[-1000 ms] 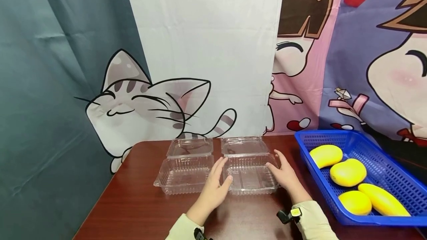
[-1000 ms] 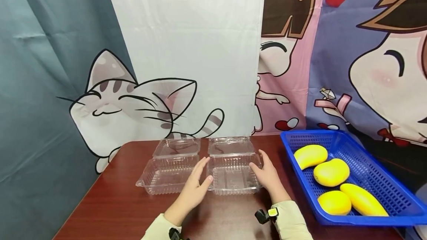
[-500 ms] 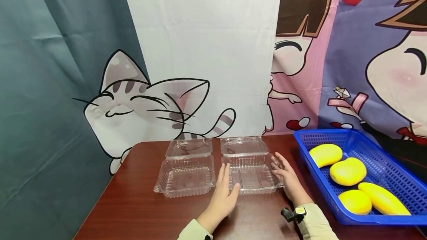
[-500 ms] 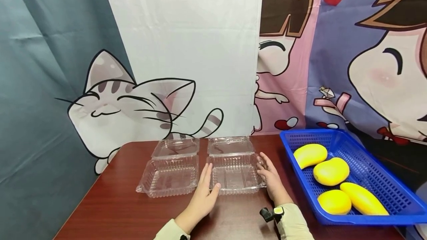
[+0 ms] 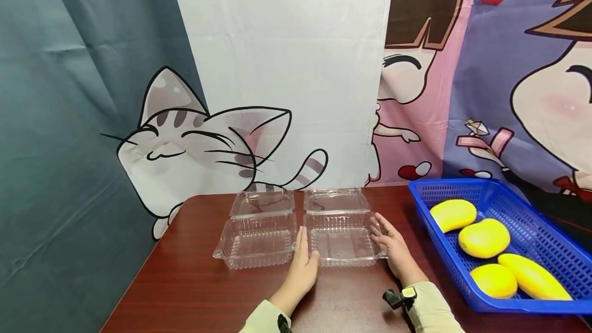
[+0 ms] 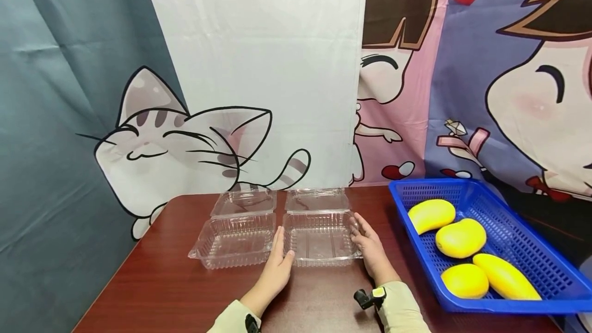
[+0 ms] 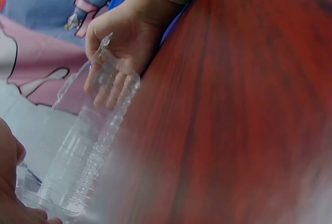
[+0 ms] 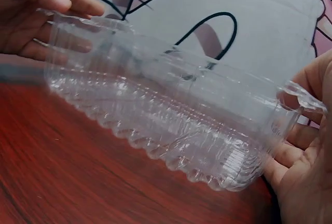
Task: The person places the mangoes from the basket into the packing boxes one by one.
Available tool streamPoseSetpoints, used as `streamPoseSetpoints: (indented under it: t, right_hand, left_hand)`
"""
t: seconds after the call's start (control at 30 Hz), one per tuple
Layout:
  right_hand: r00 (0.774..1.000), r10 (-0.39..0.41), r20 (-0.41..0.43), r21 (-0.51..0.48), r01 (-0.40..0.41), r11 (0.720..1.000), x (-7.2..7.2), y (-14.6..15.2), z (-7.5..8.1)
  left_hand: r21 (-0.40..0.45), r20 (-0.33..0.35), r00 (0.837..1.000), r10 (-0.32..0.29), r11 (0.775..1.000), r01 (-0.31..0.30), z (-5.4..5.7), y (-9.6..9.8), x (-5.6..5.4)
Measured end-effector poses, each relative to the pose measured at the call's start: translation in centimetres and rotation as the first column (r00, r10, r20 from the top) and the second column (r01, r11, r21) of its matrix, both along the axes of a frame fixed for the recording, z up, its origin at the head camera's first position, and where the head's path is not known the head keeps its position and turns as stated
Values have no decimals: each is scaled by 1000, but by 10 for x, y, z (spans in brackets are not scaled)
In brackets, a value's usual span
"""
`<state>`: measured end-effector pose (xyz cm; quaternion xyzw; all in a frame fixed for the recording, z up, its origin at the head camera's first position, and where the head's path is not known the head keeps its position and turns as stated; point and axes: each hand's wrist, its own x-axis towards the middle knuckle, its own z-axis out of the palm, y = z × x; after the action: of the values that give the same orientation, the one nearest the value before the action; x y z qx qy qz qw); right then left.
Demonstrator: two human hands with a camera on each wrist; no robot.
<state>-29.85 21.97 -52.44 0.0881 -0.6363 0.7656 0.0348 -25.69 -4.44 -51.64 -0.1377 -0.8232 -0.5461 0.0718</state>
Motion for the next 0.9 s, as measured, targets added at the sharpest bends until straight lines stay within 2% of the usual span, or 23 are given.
streamPoseSetpoints:
  t: [0.27, 0.53, 0.7, 0.9]
  right_hand:
    - [1000, -5, 3, 14, 5, 1000, -10, -26, -1]
    - [1000, -6, 8, 10, 6, 1000, -19, -49, -3]
    - [999, -22, 26, 36, 22, 999, -19, -56, -3]
    - [999, -32, 27, 53, 30, 998, -18, -55, -3]
  left_hand:
    - [19, 23, 992, 123, 992, -123, -3, -17, -8]
    - [38, 6, 982, 189, 981, -189, -7, -34, -14]
    - [48, 2, 979, 203, 978, -203, -10, -40, -17]
    - [107, 17, 983, 183, 977, -184, -11, -39, -17]
